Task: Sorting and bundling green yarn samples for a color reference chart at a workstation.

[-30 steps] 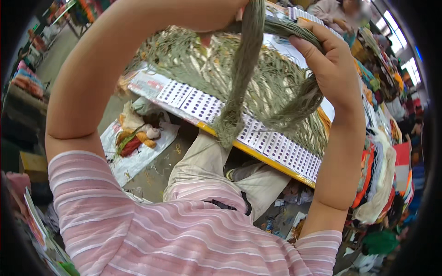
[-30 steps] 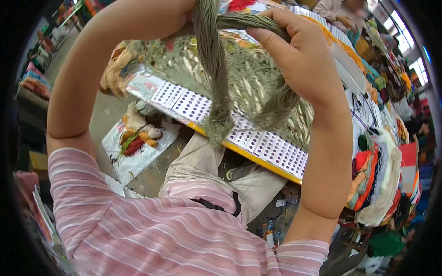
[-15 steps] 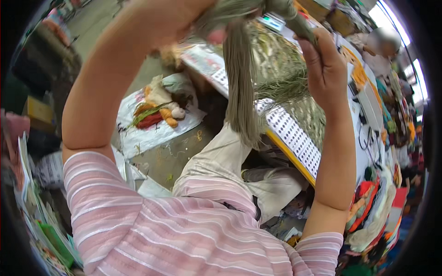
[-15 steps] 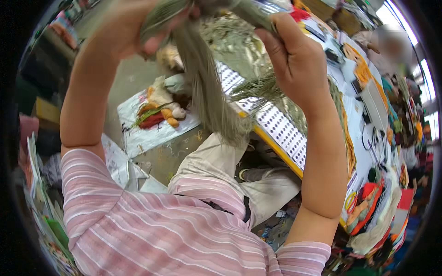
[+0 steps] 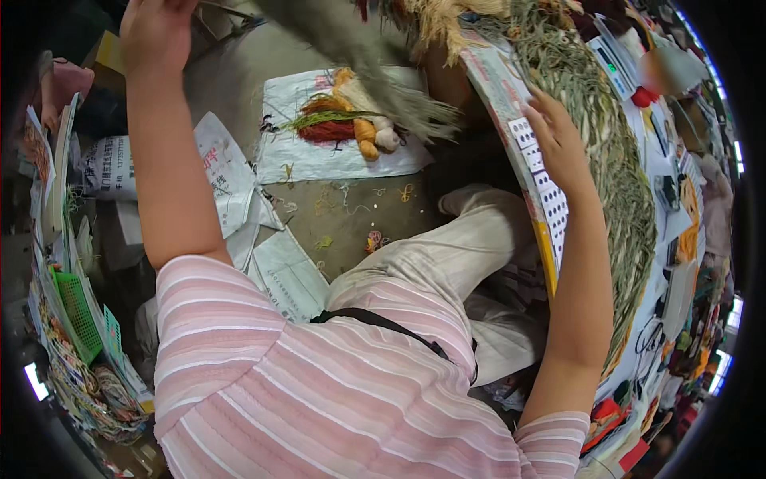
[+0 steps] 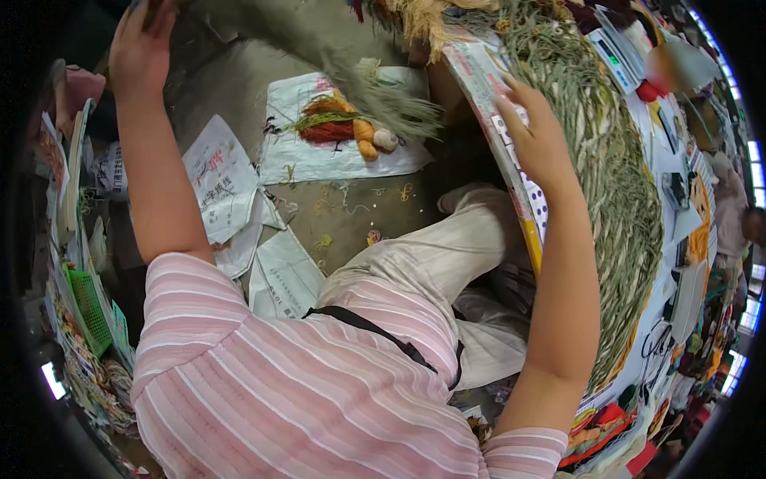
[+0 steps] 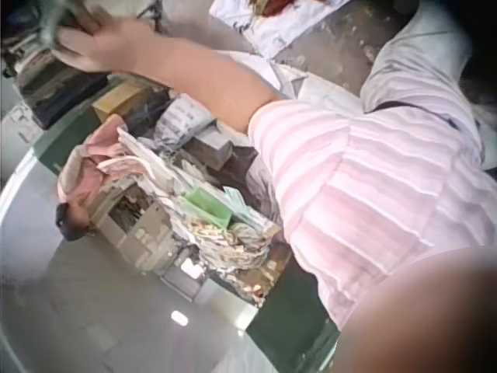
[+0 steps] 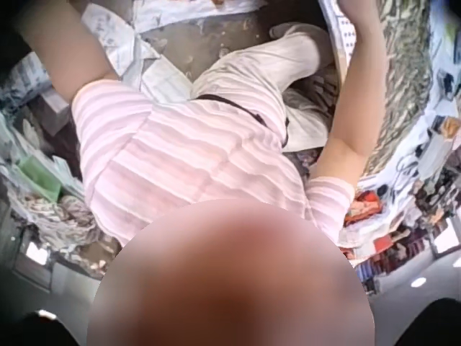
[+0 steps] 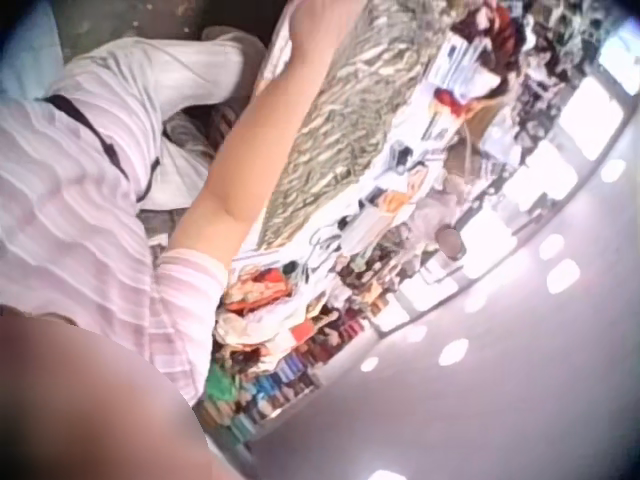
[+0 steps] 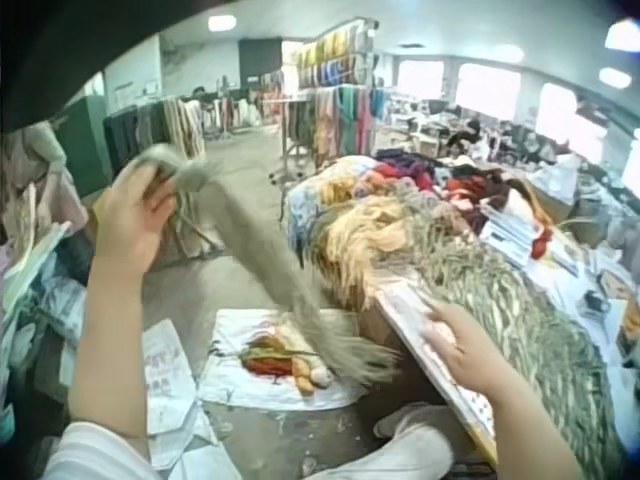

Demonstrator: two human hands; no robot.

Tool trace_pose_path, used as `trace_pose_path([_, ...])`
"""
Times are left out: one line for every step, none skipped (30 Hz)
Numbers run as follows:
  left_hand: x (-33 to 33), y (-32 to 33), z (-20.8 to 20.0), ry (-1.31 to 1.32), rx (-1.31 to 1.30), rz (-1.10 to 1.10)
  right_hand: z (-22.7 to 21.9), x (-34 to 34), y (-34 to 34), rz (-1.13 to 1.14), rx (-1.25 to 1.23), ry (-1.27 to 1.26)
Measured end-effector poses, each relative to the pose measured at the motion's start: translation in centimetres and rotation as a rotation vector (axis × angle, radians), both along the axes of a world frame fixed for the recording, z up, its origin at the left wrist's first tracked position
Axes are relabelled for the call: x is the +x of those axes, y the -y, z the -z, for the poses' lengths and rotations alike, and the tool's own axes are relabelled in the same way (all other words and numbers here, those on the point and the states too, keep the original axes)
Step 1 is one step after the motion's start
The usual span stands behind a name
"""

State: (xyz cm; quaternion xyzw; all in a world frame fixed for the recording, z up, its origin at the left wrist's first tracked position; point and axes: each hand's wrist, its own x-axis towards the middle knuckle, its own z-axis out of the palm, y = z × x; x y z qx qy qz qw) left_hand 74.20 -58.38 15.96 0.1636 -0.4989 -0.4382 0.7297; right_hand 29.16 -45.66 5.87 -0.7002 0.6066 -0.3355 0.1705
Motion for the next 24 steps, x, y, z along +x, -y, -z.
trace_pose_path([4.6,1.3,2.7,0.157,0.015,-0.078,1.5,-1.7,-0.1,0.074,0.062,-0.006])
trace_pose_path([5.3,1.5,4.6,0.139,0.161,-0.202,2.8,-3.2,-0.4,0.116,0.073,-0.049])
trace_pose_path([6.0,1.5,6.3,0.124,0.305,-0.328,3.8,-4.1,-0.6,0.155,0.082,-0.093])
trace_pose_path([7.7,2.1,8.4,0.163,0.360,-0.353,4.5,-4.1,-0.7,0.170,0.065,-0.155])
trace_pose_path([6.6,4.6,10.3,0.228,0.409,-0.335,5.4,-5.9,-1.8,0.231,0.057,-0.200])
trace_pose_path([7.6,5.7,12.6,0.259,0.450,-0.326,5.8,-5.6,-1.7,0.220,0.091,-0.188])
trace_pose_path([8.2,7.0,15.1,0.285,0.491,-0.315,6.6,-5.7,-1.5,0.206,0.073,-0.238])
trace_pose_path([8.3,8.4,17.4,0.341,0.528,-0.348,7.5,-5.6,-1.3,0.190,0.054,-0.284])
trace_pose_path([8.9,9.6,19.6,0.401,0.566,-0.394,7.2,-4.2,-0.9,0.179,0.064,-0.283])
trace_pose_path([9.2,11.4,22.5,0.538,0.594,-0.376,7.4,-3.9,-1.1,0.170,0.066,-0.286])
trace_pose_path([9.2,13.6,24.6,0.564,0.602,-0.408,7.6,-3.4,-1.2,0.214,0.047,-0.348])
trace_pose_path([6.9,15.0,25.5,0.626,0.615,-0.426,7.7,-3.3,-1.6,0.275,0.037,-0.426])
trace_pose_path([5.2,16.2,25.5,0.747,0.639,-0.439,7.8,-3.2,-2.0,0.294,0.033,-0.463])
trace_pose_path([4.9,17.8,25.9,0.681,0.570,-0.461,8.1,-3.0,-1.9,0.301,0.022,-0.490])
trace_pose_path([5.4,19.5,26.1,0.768,0.514,-0.524,8.3,-2.7,-1.6,0.302,0.026,-0.492])
trace_pose_path([5.8,20.9,25.9,0.774,0.514,-0.540,8.3,-2.4,-1.5,0.298,0.026,-0.489])
trace_pose_path([6.2,22.3,25.6,0.804,0.411,-0.604,8.3,-2.1,-1.3,0.295,0.026,-0.487])
trace_pose_path([5.6,23.5,25.5,0.825,0.309,-0.648,8.1,-2.1,-1.2,0.308,0.059,-0.485])
trace_pose_path([5.4,24.2,25.5,0.917,0.341,-0.669,8.1,-2.0,-1.2,0.310,0.067,-0.485])
trace_pose_path([4.6,24.6,26.1,0.913,0.341,-0.664,8.1,-2.0,-1.2,0.314,0.074,-0.485])
trace_pose_path([3.4,24.9,26.6,0.912,0.339,-0.709,8.2,-2.2,-1.3,0.311,0.066,-0.494])
trace_pose_path([0.9,24.8,27.6,0.904,0.344,-0.734,8.1,-2.5,-1.6,0.321,0.080,-0.514])
trace_pose_path([-1.8,24.2,28.8,0.859,0.346,-0.659,8.0,-2.8,-1.7,0.332,0.094,-0.537])
trace_pose_path([-2.0,24.2,30.4,0.898,0.352,-0.688,7.8,-2.4,-1.5,0.327,0.102,-0.514])
